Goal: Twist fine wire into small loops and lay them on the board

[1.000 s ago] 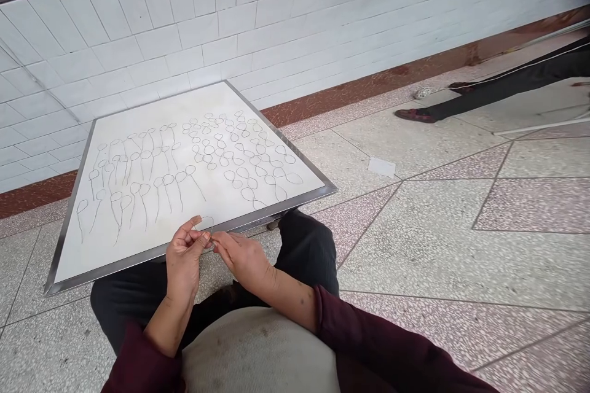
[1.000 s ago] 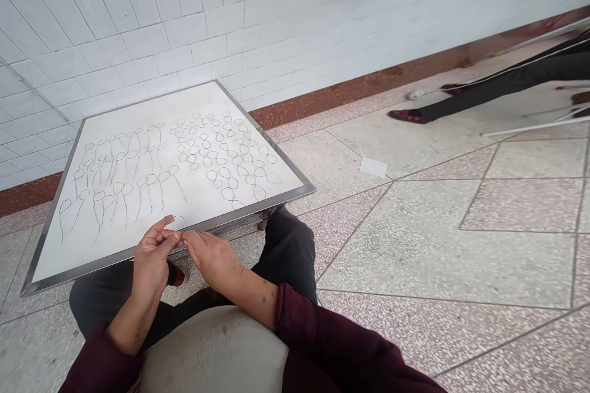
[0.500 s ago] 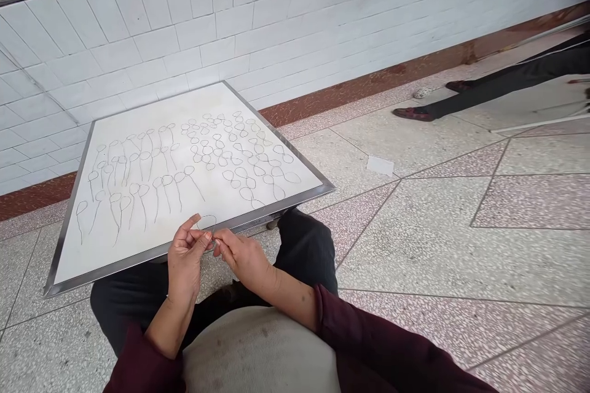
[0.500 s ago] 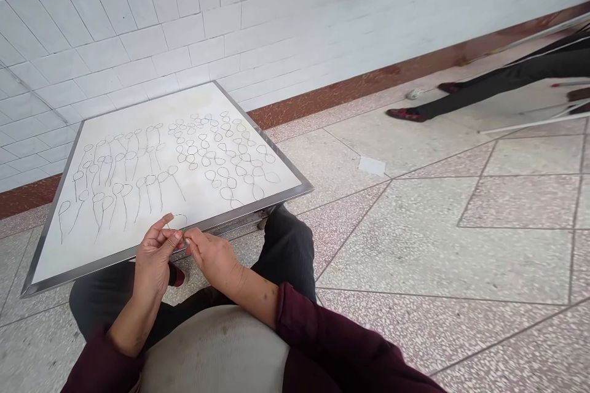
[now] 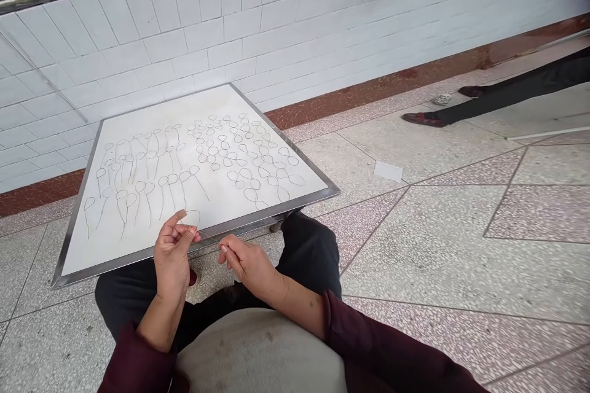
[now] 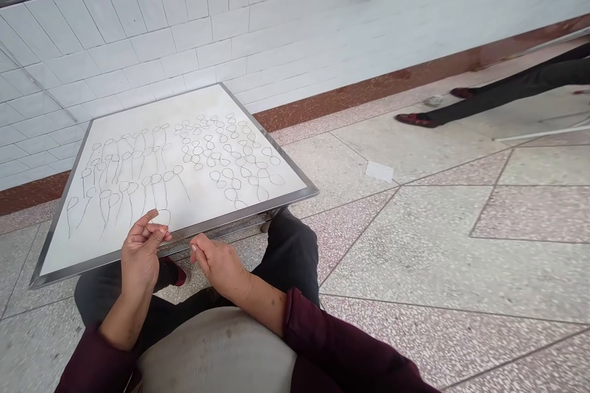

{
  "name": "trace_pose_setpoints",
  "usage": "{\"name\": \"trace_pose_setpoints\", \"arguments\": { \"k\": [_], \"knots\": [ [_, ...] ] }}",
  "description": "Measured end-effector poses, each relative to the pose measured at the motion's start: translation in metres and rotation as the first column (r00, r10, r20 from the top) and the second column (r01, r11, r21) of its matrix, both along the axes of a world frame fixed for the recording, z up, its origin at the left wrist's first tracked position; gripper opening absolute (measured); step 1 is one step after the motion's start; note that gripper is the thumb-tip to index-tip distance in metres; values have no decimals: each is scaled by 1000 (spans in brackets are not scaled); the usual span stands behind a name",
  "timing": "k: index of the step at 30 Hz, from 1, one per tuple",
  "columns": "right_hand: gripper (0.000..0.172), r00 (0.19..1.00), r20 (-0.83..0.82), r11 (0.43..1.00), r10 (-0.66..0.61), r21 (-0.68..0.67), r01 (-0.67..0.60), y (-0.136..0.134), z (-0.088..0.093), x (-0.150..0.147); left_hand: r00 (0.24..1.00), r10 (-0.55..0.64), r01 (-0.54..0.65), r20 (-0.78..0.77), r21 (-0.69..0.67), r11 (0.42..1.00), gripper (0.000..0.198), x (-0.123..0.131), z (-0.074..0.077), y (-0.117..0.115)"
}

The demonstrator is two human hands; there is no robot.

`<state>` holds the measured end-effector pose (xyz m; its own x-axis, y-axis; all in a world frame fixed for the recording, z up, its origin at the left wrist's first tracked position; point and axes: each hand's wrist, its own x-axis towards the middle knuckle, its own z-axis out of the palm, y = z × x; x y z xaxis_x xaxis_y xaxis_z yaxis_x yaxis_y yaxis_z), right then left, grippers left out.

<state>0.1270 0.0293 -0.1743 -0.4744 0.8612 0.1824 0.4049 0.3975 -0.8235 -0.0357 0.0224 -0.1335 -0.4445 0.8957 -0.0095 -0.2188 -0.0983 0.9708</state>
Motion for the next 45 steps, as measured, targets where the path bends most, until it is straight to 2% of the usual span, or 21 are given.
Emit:
{"name": "trace_pose_setpoints", "arguments": {
  "k": [4,10,12,15,18,20,22,23,25,27,29,33,39,45],
  "knots": [
    [20,997,17,997,69,-43,-69,-5,-5,5,1000,28,-28,-10,21,999,36,-10,5,0],
    [22,990,40,990,132,-53,-130,-6,-3,12,991,-77,74,-113,-29,997,45,-16,16,-3],
    [23,984,36,983,176,-64,-173,-10,-4,11,992,-51,50,-114,-6,999,42,-17,18,-4],
    [22,978,-13,966,208,-155,-208,-16,-12,9,995,26,-22,-97,43,999,37,-24,22,-3],
    [21,987,-91,963,131,-226,-149,-13,-17,11,992,43,-36,-116,57,998,44,-35,28,-3],
    [22,985,-172,971,26,-228,-66,-5,-9,11,988,-39,39,-147,-6,999,52,-39,31,-4],
    [23,961,-269,977,-65,-214,6,4,5,7,974,-163,150,-159,-87,985,59,-37,32,-6],
    [22,949,-306,974,-72,-228,0,9,14,4,962,-223,206,-158,-118,971,62,-34,32,-7],
    [25,902,-430,954,-42,-285,-92,16,28,-5,933,-326,302,-154,-163,939,67,-25,30,-8],
    [24,853,-520,911,-35,-368,-186,20,37,-16,916,-373,345,-148,-188,920,68,-15,29,-10],
    [23,816,-571,883,-96,-427,-195,21,38,-23,920,-371,345,-128,-185,920,66,-9,27,-11],
    [22,769,-602,871,-212,-474,-131,19,36,-25,937,-347,339,-32,-144,930,61,-4,21,-14],
    [21,773,-581,884,-254,-465,-60,17,38,-22,935,-350,355,66,-91,931,60,0,6,-19],
    [18,783,-563,900,-266,-435,-8,15,36,-25,951,-305,307,46,-43,951,49,14,4,-23]
  ]
}}
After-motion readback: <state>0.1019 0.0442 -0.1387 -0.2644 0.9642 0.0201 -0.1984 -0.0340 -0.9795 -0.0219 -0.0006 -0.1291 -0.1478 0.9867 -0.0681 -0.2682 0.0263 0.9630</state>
